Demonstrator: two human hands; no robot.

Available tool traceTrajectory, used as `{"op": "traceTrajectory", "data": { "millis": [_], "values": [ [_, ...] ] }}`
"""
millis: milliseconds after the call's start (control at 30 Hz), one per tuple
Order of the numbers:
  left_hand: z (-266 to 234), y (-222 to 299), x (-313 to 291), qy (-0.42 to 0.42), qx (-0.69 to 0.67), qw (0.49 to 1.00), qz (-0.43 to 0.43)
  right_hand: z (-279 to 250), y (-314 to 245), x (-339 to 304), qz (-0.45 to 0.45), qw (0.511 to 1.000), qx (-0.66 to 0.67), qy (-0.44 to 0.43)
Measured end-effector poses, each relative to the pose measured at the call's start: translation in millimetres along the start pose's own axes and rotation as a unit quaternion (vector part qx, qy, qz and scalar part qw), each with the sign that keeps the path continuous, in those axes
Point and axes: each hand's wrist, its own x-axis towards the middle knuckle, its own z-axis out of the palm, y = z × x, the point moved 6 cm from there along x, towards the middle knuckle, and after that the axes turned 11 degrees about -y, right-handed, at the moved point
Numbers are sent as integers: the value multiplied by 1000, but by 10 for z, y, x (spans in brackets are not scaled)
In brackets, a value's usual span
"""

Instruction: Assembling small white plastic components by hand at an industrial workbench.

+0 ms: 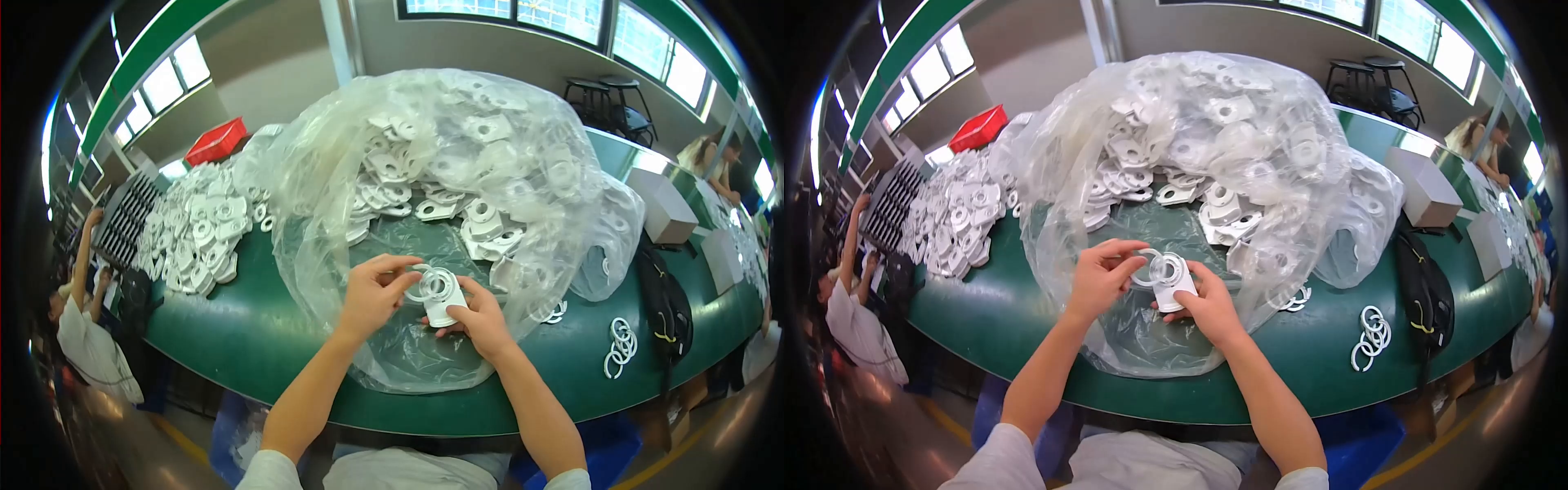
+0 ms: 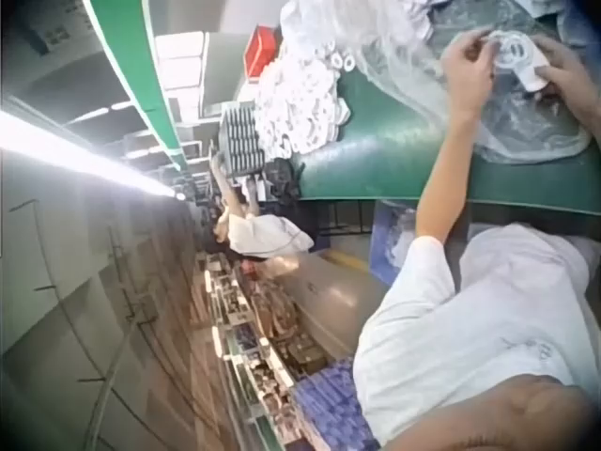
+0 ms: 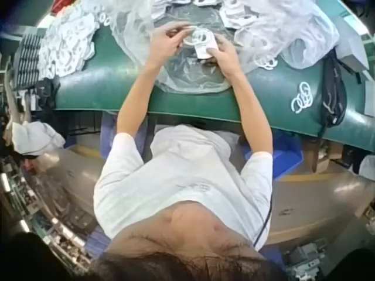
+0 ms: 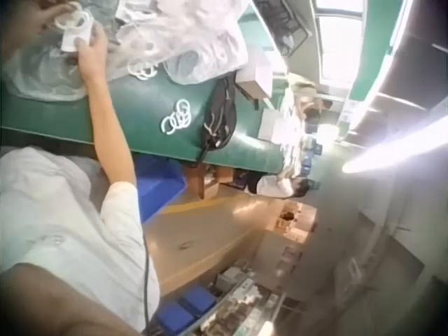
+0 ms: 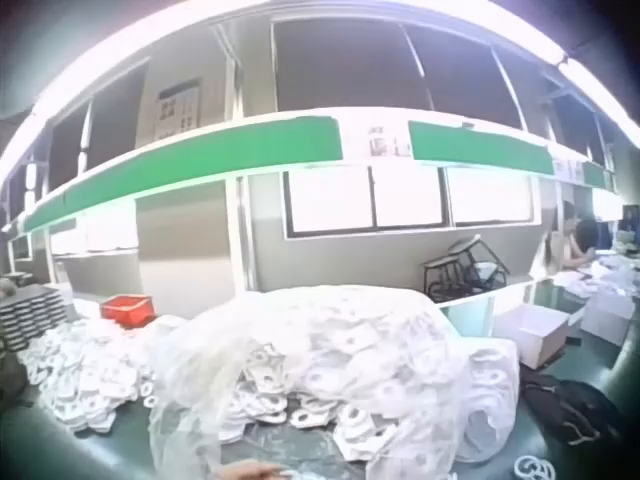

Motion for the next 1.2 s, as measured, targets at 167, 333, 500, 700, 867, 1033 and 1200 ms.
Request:
{"op": "traceTrajectory", "data": {
  "millis": [167,333,500,700,867,1033,1200],
  "values": [
    [99,12,-3,12,-17,999,30,91,-66,-61,13,1000,-20,-5],
    [78,-5,-16,5,46,997,54,128,-17,-46,25,999,-25,-14],
    [105,48,-31,-1,116,987,110,122,-18,-58,19,999,-30,-16],
    [168,121,-54,0,169,973,159,115,-7,-53,13,997,-79,-9],
    [143,125,-66,24,130,984,121,57,-11,-48,-12,998,-68,1],
    [101,74,-43,23,112,987,115,32,-67,-66,-30,993,-109,27],
    [123,44,-29,5,98,991,89,-9,-78,-74,-31,995,-85,39]
  ]
}}
